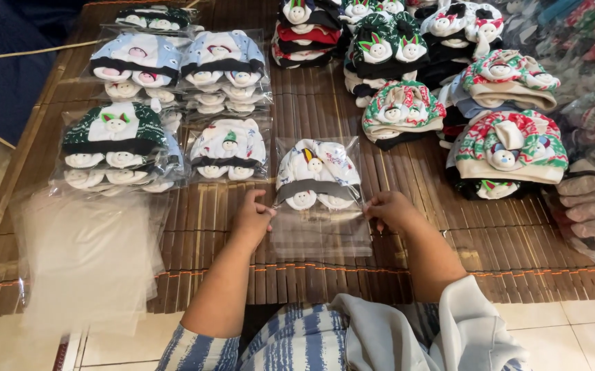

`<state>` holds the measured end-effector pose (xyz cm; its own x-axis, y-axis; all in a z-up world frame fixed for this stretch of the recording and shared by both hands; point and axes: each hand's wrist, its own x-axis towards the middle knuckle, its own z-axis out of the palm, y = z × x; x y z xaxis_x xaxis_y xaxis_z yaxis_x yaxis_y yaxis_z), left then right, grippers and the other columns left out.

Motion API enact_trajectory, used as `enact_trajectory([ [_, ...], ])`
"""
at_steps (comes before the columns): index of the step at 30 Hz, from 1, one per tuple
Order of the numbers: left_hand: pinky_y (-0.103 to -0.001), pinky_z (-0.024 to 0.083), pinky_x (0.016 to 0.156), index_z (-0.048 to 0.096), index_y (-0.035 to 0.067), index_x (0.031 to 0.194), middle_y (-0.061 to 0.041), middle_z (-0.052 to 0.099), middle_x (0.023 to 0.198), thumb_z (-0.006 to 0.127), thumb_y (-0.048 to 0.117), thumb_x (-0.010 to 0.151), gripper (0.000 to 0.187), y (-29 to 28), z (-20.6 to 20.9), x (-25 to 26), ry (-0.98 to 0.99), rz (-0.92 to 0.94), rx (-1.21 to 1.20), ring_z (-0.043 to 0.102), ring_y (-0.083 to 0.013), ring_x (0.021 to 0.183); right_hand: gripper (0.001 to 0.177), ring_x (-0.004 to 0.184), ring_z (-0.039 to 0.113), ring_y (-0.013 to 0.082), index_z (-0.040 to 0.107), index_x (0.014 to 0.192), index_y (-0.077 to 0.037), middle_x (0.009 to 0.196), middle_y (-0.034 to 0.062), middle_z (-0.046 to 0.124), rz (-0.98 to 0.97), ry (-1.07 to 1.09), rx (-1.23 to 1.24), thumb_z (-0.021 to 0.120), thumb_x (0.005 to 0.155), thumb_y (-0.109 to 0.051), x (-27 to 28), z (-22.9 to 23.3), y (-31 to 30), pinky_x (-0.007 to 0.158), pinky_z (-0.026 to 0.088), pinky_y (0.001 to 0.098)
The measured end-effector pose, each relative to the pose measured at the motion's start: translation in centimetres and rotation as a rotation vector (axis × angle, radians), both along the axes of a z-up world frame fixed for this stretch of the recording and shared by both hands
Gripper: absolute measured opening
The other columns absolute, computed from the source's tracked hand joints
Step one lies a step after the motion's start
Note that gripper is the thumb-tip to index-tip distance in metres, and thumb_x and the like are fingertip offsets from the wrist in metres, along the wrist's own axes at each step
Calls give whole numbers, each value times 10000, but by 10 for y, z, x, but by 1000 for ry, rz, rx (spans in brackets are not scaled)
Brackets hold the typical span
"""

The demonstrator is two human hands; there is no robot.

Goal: Packaging small knitted hats into individual plastic bags

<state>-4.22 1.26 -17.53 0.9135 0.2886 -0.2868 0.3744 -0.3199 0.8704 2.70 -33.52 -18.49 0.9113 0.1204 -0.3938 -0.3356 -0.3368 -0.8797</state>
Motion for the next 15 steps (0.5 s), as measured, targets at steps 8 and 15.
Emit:
enact_trajectory([
  [8,-225,453,290,605,-45,1222,-180,701,899,686,133,866,406,2,-14,-1,-3,34,-231,629,-189,416,256,340,566,173,665,1067,85,823,233,735,53,84,5,691,853,-51,-18,51,4,244,347,219],
  [15,-206,421,292,667,-98,1131,-185,666,858,658,76,856,325,4,-3,-3,77,-54,-304,599,-163,398,316,314,543,153,666,1112,126,842,246,748,100,139,2,722,851,-42,-21,57,1,251,371,221],
])
